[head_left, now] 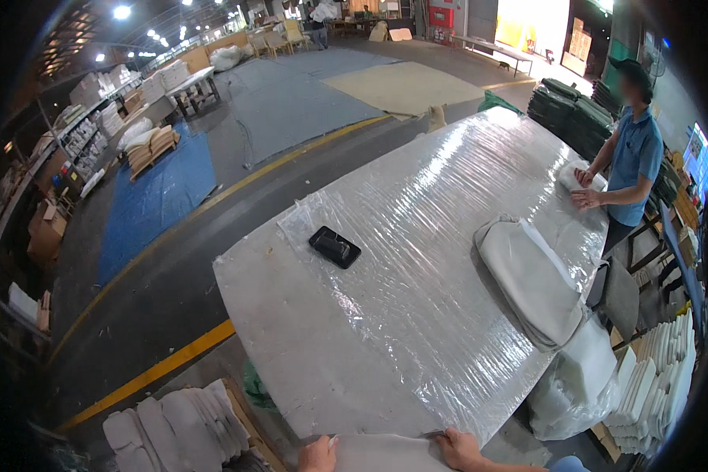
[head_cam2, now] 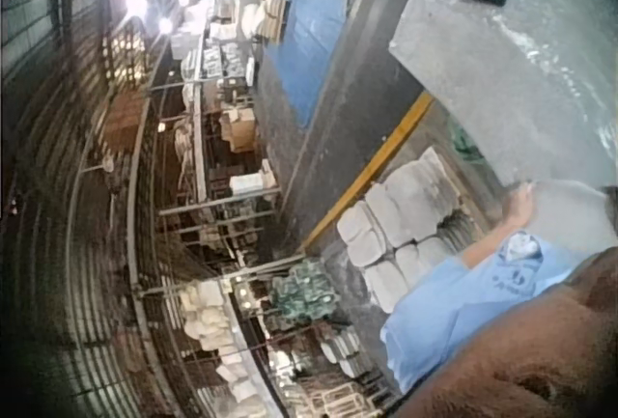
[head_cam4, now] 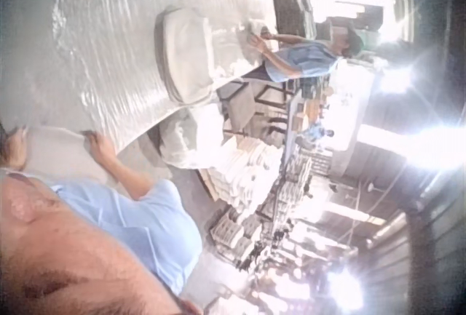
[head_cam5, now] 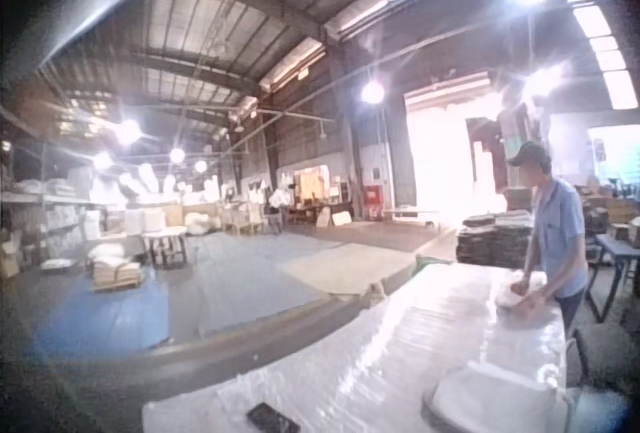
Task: The person folds gray cushion covers and places them on a table. The person also handles white foam inserts, placing them on the table and into a plastic bag. The person stacks the folded covers on a nearby pallet.
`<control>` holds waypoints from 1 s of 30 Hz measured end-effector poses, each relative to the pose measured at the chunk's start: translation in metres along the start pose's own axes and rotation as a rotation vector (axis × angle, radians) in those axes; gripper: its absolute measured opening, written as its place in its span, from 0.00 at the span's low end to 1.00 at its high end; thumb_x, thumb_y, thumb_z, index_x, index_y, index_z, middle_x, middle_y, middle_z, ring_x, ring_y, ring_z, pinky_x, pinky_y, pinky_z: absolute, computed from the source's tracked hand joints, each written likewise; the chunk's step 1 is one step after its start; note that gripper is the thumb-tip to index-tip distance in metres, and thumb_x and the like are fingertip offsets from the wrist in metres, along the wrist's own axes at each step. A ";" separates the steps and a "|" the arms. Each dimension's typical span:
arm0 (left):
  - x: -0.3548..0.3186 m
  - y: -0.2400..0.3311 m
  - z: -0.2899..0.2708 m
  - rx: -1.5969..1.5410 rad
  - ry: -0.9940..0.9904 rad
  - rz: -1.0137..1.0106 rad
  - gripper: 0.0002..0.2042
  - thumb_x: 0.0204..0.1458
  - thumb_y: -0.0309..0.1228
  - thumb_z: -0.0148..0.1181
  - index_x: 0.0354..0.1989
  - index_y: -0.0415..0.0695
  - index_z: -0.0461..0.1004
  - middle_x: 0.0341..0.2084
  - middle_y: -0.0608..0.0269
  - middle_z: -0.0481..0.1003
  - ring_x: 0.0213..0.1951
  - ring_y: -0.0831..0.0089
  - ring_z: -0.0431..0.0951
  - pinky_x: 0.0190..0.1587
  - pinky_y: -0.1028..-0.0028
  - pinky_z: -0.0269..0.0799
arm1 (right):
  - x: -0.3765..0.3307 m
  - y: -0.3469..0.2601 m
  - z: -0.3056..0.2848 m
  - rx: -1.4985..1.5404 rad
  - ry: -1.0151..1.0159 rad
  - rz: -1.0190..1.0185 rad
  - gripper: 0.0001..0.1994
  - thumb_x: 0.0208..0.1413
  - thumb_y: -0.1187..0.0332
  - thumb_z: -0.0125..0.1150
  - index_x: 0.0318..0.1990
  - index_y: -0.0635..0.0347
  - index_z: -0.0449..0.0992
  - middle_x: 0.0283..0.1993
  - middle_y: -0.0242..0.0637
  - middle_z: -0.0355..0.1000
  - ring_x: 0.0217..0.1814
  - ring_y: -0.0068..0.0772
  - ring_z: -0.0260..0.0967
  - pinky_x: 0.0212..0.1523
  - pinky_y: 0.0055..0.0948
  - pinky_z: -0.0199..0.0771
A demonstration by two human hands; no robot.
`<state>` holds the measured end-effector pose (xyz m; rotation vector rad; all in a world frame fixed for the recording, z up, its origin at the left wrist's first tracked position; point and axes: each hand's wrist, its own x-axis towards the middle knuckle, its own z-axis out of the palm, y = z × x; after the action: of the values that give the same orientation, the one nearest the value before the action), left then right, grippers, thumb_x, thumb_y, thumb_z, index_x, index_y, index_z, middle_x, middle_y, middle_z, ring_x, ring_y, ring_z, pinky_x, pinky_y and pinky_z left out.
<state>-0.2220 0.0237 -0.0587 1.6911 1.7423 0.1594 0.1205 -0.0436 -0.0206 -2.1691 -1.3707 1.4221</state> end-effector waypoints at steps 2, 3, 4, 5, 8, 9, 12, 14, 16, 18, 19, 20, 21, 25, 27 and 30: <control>-0.001 -0.003 0.002 0.038 0.006 -0.044 0.09 0.61 0.37 0.56 0.38 0.46 0.77 0.32 0.40 0.80 0.37 0.36 0.80 0.38 0.42 0.73 | 0.003 -0.005 0.001 0.005 -0.004 0.005 0.17 0.69 0.59 0.48 0.57 0.47 0.82 0.51 0.50 0.81 0.56 0.52 0.77 0.59 0.45 0.72; -0.003 -0.005 0.003 0.040 0.014 -0.031 0.09 0.61 0.37 0.56 0.39 0.46 0.77 0.31 0.40 0.80 0.37 0.37 0.81 0.38 0.42 0.73 | 0.001 -0.006 0.000 0.016 -0.005 -0.003 0.17 0.69 0.59 0.48 0.56 0.46 0.82 0.50 0.50 0.81 0.55 0.54 0.77 0.57 0.46 0.73; -0.002 -0.005 0.003 0.041 0.011 -0.003 0.09 0.61 0.37 0.56 0.39 0.47 0.77 0.31 0.40 0.80 0.36 0.37 0.81 0.38 0.42 0.73 | -0.002 -0.009 -0.002 0.031 0.007 0.002 0.17 0.69 0.59 0.48 0.56 0.45 0.82 0.49 0.50 0.81 0.53 0.55 0.78 0.56 0.48 0.74; -0.006 -0.005 0.001 0.042 0.010 0.015 0.09 0.61 0.38 0.56 0.39 0.47 0.76 0.31 0.40 0.80 0.36 0.37 0.81 0.37 0.43 0.73 | 0.000 -0.009 -0.002 -0.013 -0.003 0.037 0.17 0.69 0.58 0.48 0.56 0.45 0.82 0.48 0.51 0.81 0.53 0.56 0.78 0.55 0.49 0.74; -0.002 0.006 -0.010 0.051 -0.052 -0.020 0.09 0.62 0.38 0.55 0.41 0.47 0.77 0.32 0.41 0.81 0.37 0.38 0.81 0.39 0.43 0.74 | 0.007 -0.008 -0.002 -0.102 -0.011 0.072 0.17 0.70 0.56 0.48 0.56 0.44 0.82 0.46 0.53 0.80 0.51 0.59 0.77 0.52 0.52 0.74; -0.002 0.010 -0.013 0.076 -0.072 -0.039 0.10 0.62 0.38 0.55 0.42 0.47 0.77 0.33 0.42 0.81 0.38 0.38 0.81 0.40 0.43 0.74 | 0.007 -0.006 -0.001 -0.099 -0.009 0.053 0.17 0.70 0.56 0.48 0.56 0.44 0.82 0.45 0.53 0.80 0.50 0.59 0.77 0.52 0.53 0.74; -0.003 0.012 -0.016 0.119 -0.102 -0.073 0.10 0.63 0.39 0.54 0.43 0.48 0.76 0.35 0.43 0.81 0.40 0.38 0.81 0.42 0.43 0.74 | 0.009 0.003 0.003 -0.121 0.009 0.016 0.18 0.70 0.55 0.48 0.56 0.45 0.82 0.44 0.53 0.80 0.49 0.59 0.78 0.50 0.53 0.75; -0.004 0.008 -0.012 0.104 -0.079 -0.077 0.11 0.63 0.40 0.53 0.45 0.49 0.76 0.37 0.43 0.81 0.42 0.37 0.81 0.44 0.43 0.73 | 0.008 -0.003 0.003 -0.157 0.036 0.043 0.16 0.68 0.54 0.52 0.51 0.51 0.81 0.41 0.54 0.80 0.46 0.60 0.78 0.48 0.52 0.75; -0.004 0.005 -0.011 0.062 -0.098 -0.070 0.12 0.64 0.41 0.52 0.45 0.49 0.76 0.37 0.42 0.81 0.43 0.37 0.80 0.45 0.43 0.73 | 0.007 -0.007 0.002 -0.206 0.086 0.122 0.17 0.63 0.52 0.59 0.40 0.60 0.80 0.36 0.57 0.78 0.43 0.64 0.77 0.44 0.53 0.75; -0.003 0.005 -0.012 0.041 -0.118 -0.068 0.12 0.65 0.42 0.51 0.45 0.48 0.76 0.38 0.41 0.81 0.43 0.36 0.79 0.45 0.43 0.73 | 0.007 -0.006 0.002 -0.216 0.100 0.085 0.17 0.63 0.53 0.60 0.40 0.59 0.79 0.35 0.56 0.78 0.41 0.64 0.77 0.42 0.53 0.75; -0.003 0.007 -0.015 0.044 -0.129 -0.071 0.13 0.65 0.42 0.51 0.45 0.48 0.76 0.38 0.41 0.81 0.44 0.36 0.79 0.45 0.43 0.72 | 0.007 -0.004 0.002 -0.220 0.108 0.067 0.16 0.63 0.53 0.60 0.40 0.59 0.79 0.34 0.56 0.78 0.41 0.64 0.77 0.42 0.53 0.75; -0.002 0.010 -0.017 0.046 -0.140 -0.074 0.13 0.66 0.43 0.50 0.45 0.48 0.76 0.38 0.40 0.80 0.44 0.36 0.79 0.45 0.43 0.72 | 0.007 -0.003 0.003 -0.211 0.112 0.065 0.17 0.63 0.53 0.60 0.39 0.59 0.79 0.34 0.56 0.78 0.40 0.64 0.77 0.41 0.53 0.75; -0.002 0.012 -0.018 0.046 -0.130 -0.068 0.14 0.66 0.43 0.50 0.44 0.47 0.76 0.38 0.40 0.80 0.43 0.36 0.79 0.45 0.43 0.72 | 0.006 -0.002 0.003 -0.202 0.116 0.062 0.17 0.63 0.53 0.60 0.39 0.59 0.79 0.34 0.56 0.78 0.40 0.64 0.77 0.41 0.53 0.75; -0.009 0.011 -0.015 0.025 -0.075 -0.021 0.15 0.68 0.45 0.49 0.43 0.47 0.75 0.36 0.40 0.80 0.41 0.36 0.79 0.43 0.43 0.71 | 0.004 0.010 0.011 -0.262 0.096 0.066 0.17 0.63 0.53 0.59 0.38 0.60 0.78 0.34 0.55 0.78 0.39 0.64 0.77 0.41 0.53 0.75; -0.009 0.009 -0.012 0.020 -0.035 0.003 0.15 0.68 0.45 0.49 0.41 0.47 0.75 0.35 0.40 0.80 0.40 0.36 0.79 0.42 0.43 0.71 | 0.010 0.012 0.009 -0.242 0.093 0.097 0.17 0.63 0.53 0.59 0.37 0.60 0.78 0.34 0.55 0.78 0.40 0.64 0.76 0.41 0.54 0.75; -0.010 0.005 -0.008 0.022 -0.023 -0.004 0.15 0.69 0.45 0.49 0.39 0.46 0.74 0.33 0.41 0.80 0.38 0.37 0.79 0.41 0.43 0.70 | 0.007 0.011 0.011 -0.227 0.109 0.049 0.17 0.64 0.53 0.59 0.36 0.59 0.77 0.33 0.55 0.78 0.39 0.64 0.76 0.40 0.55 0.74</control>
<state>-0.2227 0.0184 -0.0463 1.6986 1.7364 0.1185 0.1192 -0.0477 -0.0370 -2.3960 -1.5129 1.1950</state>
